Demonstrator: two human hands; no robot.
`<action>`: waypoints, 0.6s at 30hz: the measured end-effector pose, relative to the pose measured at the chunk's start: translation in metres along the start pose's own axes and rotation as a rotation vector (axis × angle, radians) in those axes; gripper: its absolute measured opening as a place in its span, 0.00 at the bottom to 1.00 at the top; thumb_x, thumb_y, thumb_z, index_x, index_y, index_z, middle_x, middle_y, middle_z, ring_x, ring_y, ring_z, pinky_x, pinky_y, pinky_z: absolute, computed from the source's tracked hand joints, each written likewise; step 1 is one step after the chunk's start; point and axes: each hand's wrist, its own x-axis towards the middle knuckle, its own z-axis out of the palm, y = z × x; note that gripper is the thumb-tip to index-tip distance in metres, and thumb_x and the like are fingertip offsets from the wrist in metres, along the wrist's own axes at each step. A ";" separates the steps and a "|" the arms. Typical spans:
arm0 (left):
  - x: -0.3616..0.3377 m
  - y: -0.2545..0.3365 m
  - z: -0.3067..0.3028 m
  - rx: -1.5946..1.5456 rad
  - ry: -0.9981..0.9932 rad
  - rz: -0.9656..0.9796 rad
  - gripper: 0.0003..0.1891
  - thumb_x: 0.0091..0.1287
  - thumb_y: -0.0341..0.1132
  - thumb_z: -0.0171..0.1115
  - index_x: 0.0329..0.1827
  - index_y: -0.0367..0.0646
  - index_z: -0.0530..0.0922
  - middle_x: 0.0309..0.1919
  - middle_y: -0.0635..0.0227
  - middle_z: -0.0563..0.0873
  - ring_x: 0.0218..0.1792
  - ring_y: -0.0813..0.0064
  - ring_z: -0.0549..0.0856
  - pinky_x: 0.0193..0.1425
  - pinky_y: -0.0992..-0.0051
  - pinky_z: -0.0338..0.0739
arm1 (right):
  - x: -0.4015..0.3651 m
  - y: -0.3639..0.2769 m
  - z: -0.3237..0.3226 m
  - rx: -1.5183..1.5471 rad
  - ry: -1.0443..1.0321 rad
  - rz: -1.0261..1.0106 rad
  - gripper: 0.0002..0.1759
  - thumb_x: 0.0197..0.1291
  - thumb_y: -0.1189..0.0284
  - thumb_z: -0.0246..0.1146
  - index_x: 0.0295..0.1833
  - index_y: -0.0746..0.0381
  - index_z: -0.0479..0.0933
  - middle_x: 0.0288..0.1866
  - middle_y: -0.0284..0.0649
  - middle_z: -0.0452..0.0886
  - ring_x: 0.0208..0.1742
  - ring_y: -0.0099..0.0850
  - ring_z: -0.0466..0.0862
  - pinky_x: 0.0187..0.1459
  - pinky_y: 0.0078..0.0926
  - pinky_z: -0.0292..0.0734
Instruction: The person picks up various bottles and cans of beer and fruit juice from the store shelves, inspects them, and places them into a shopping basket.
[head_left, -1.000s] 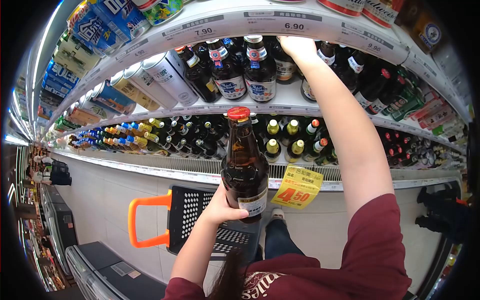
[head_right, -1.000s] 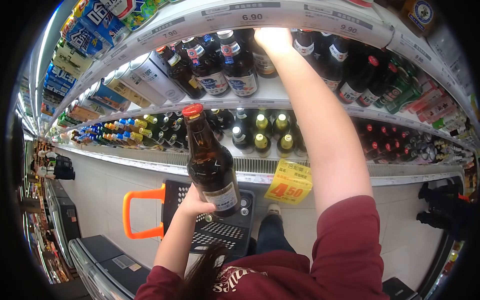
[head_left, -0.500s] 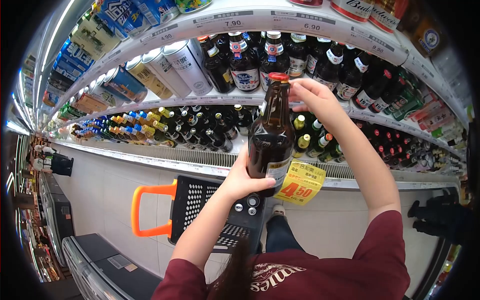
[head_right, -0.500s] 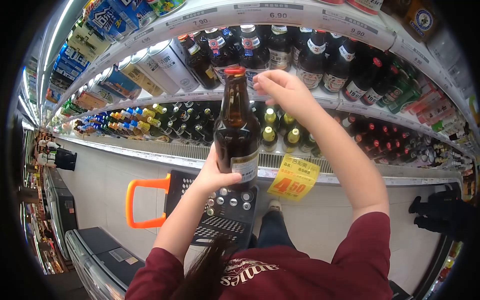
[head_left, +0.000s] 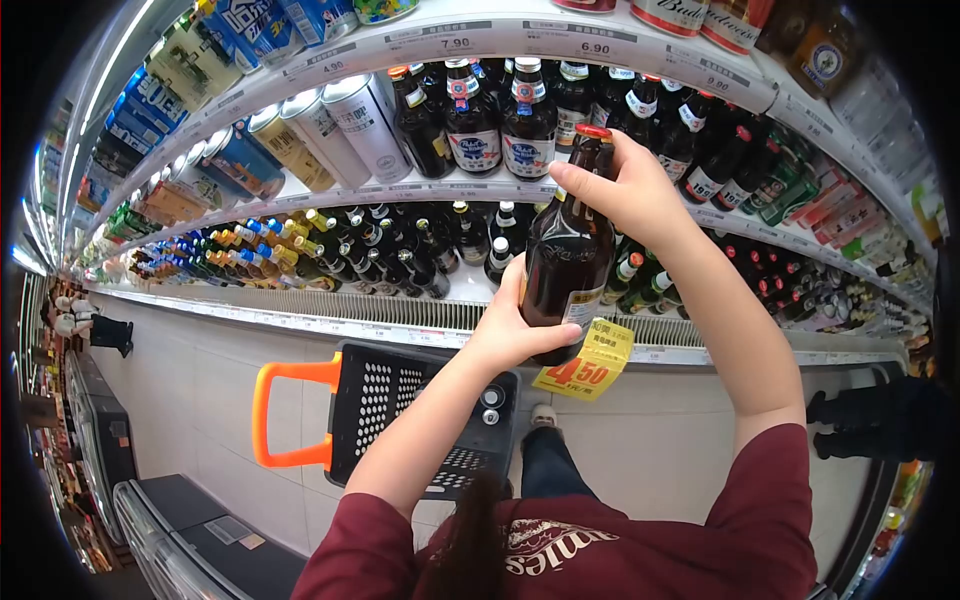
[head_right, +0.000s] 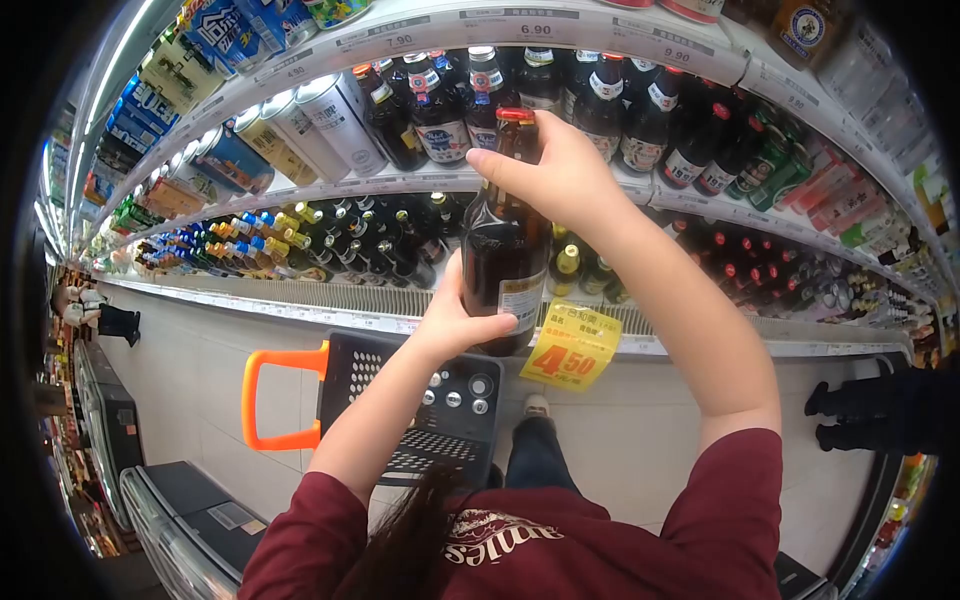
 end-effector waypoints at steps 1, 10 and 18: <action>-0.002 0.005 0.000 0.024 0.000 0.004 0.45 0.43 0.35 0.71 0.63 0.41 0.53 0.54 0.62 0.70 0.57 0.71 0.69 0.61 0.67 0.62 | 0.002 0.001 0.003 0.053 0.031 -0.020 0.24 0.49 0.63 0.66 0.47 0.66 0.70 0.34 0.34 0.77 0.33 0.20 0.76 0.37 0.19 0.72; 0.007 -0.016 -0.017 -0.729 -0.611 -0.295 0.48 0.38 0.40 0.72 0.63 0.32 0.56 0.55 0.48 0.70 0.57 0.56 0.71 0.61 0.60 0.63 | 0.018 0.038 -0.010 1.304 -0.846 -0.160 0.14 0.50 0.67 0.59 0.40 0.64 0.69 0.37 0.47 0.77 0.43 0.40 0.78 0.53 0.42 0.70; 0.021 -0.070 -0.014 -0.889 -0.348 -0.352 0.48 0.45 0.50 0.69 0.67 0.43 0.52 0.59 0.55 0.68 0.59 0.55 0.69 0.60 0.61 0.66 | -0.013 0.021 -0.001 0.833 -0.300 -0.126 0.08 0.50 0.72 0.58 0.26 0.60 0.66 0.15 0.35 0.70 0.20 0.27 0.74 0.32 0.28 0.73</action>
